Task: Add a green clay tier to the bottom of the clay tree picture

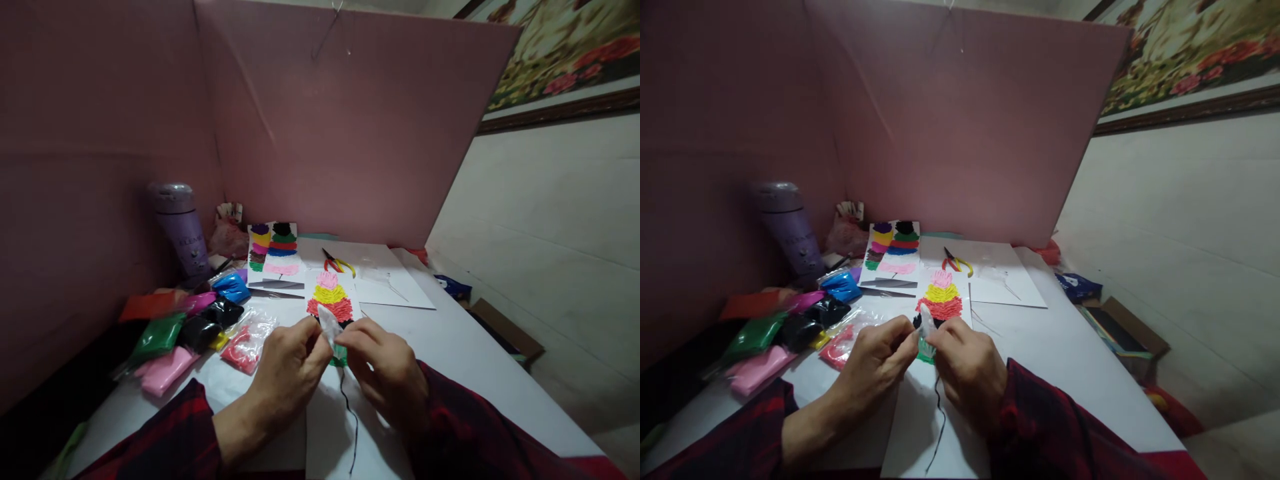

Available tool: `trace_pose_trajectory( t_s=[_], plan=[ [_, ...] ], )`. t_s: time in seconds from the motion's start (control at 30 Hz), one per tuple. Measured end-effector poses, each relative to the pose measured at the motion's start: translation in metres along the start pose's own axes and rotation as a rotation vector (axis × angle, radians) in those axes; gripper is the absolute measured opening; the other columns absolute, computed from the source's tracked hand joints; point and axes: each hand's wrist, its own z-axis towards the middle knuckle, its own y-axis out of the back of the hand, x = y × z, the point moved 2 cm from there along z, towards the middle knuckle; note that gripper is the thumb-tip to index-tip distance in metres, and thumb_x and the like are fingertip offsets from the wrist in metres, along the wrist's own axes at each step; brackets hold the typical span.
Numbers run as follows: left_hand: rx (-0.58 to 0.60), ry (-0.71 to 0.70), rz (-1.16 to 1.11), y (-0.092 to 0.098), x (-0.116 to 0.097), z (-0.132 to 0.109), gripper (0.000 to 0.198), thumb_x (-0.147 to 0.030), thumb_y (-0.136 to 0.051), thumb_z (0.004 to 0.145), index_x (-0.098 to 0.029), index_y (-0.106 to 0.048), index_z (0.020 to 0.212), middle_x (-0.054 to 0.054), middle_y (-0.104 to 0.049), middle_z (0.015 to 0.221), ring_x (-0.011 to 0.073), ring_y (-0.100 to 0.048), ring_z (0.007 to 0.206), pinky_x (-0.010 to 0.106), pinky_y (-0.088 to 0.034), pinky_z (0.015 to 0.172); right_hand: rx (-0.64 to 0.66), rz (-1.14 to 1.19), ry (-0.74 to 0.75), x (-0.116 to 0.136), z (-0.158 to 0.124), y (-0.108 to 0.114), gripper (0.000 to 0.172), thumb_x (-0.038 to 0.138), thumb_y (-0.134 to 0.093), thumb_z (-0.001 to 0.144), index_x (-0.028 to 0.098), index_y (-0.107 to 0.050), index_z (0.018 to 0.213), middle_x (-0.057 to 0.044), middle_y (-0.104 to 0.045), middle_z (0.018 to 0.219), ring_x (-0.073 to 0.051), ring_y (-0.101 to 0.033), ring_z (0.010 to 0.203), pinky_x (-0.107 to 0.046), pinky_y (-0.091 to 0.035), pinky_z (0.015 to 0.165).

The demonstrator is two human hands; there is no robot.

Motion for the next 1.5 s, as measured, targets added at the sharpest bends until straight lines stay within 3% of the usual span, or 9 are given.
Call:
trace_pose_trajectory(
  t_s=[0.13,0.3,0.47,0.7,0.87,0.97,1.1,1.27,1.5],
  plan=[
    [0.014,-0.154,-0.056,0.002,-0.003,-0.004,0.026,-0.019,-0.042,0.085,-0.019,-0.034,0.061,-0.008,-0.031,0.051,0.0083,-0.028,0.047,0.023,-0.022,0.049,0.034,-0.050,0.101,0.003,-0.001,0.000,0.038,0.003,-0.043,0.084,0.008,-0.055,0.120,-0.014,-0.063,0.094,-0.022,-0.063,0.081,-0.032,-0.055,0.062],
    [0.112,-0.286,-0.045,0.003,-0.005,-0.006,0.019,-0.012,-0.039,0.083,-0.020,-0.036,0.066,-0.007,-0.033,0.055,0.0084,-0.030,0.049,0.023,-0.024,0.050,0.056,0.091,0.037,0.009,0.002,-0.001,0.045,0.003,-0.044,0.085,0.008,-0.049,0.129,-0.018,-0.060,0.112,-0.024,-0.060,0.102,-0.034,-0.056,0.079],
    [0.154,-0.416,0.033,0.001,-0.008,-0.007,0.015,-0.008,-0.040,0.078,-0.019,-0.042,0.068,-0.006,-0.038,0.057,0.0094,-0.029,0.050,0.024,-0.024,0.050,0.022,0.211,-0.018,0.009,0.001,-0.003,0.032,0.005,-0.047,0.088,0.015,-0.060,0.115,-0.011,-0.064,0.100,-0.018,-0.063,0.090,-0.028,-0.056,0.073],
    [0.034,-0.539,0.041,0.005,-0.017,-0.012,0.021,-0.006,-0.045,0.082,-0.017,-0.047,0.064,-0.004,-0.049,0.056,0.0086,-0.039,0.050,0.023,-0.028,0.050,-0.047,0.319,-0.053,0.008,0.003,0.003,0.025,0.004,-0.048,0.085,0.016,-0.066,0.099,-0.009,-0.066,0.088,-0.017,-0.064,0.079,-0.027,-0.053,0.067],
    [-0.281,-0.384,-0.029,0.026,-0.013,-0.001,0.006,-0.015,-0.053,0.087,-0.017,-0.058,0.083,0.002,-0.058,0.075,0.0137,-0.051,0.069,0.026,-0.041,0.064,-0.205,0.402,-0.269,-0.007,0.009,0.007,0.024,0.005,-0.053,0.082,0.019,-0.070,0.092,-0.005,-0.068,0.082,-0.016,-0.063,0.072,-0.028,-0.053,0.064],
    [-0.120,-0.163,-0.230,0.024,-0.005,0.009,0.025,-0.022,-0.061,0.082,-0.019,-0.059,0.107,0.008,-0.061,0.105,0.0194,-0.056,0.091,0.032,-0.047,0.075,-0.224,0.524,-0.362,-0.014,0.008,0.004,0.024,0.007,-0.055,0.081,0.021,-0.073,0.092,-0.004,-0.067,0.081,-0.014,-0.060,0.066,-0.025,-0.052,0.057],
    [0.235,0.131,-0.680,0.010,0.002,0.013,0.029,-0.032,-0.060,0.081,-0.013,-0.059,0.102,0.005,-0.063,0.082,0.0164,-0.061,0.069,0.027,-0.050,0.055,-0.192,0.627,-0.366,-0.013,0.007,0.002,0.021,0.011,-0.057,0.081,0.021,-0.074,0.088,-0.004,-0.064,0.078,-0.014,-0.058,0.065,-0.023,-0.049,0.052],
    [0.191,0.207,-0.789,0.008,0.005,0.013,0.027,-0.034,-0.064,0.078,-0.010,-0.059,0.090,0.002,-0.062,0.069,0.0138,-0.061,0.060,0.024,-0.050,0.050,-0.084,0.715,-0.432,-0.008,0.010,0.002,0.021,0.018,-0.056,0.084,0.020,-0.071,0.100,-0.004,-0.061,0.080,-0.011,-0.053,0.059,-0.020,-0.046,0.045],
    [0.164,0.202,-0.777,0.007,0.006,0.011,0.029,-0.036,-0.065,0.078,-0.009,-0.061,0.087,0.002,-0.062,0.067,0.0130,-0.060,0.057,0.022,-0.050,0.047,0.055,0.794,-0.532,-0.008,0.007,-0.004,0.014,0.028,-0.058,0.086,0.016,-0.066,0.087,-0.001,-0.058,0.072,-0.011,-0.052,0.057,-0.021,-0.047,0.048]
  ],
)
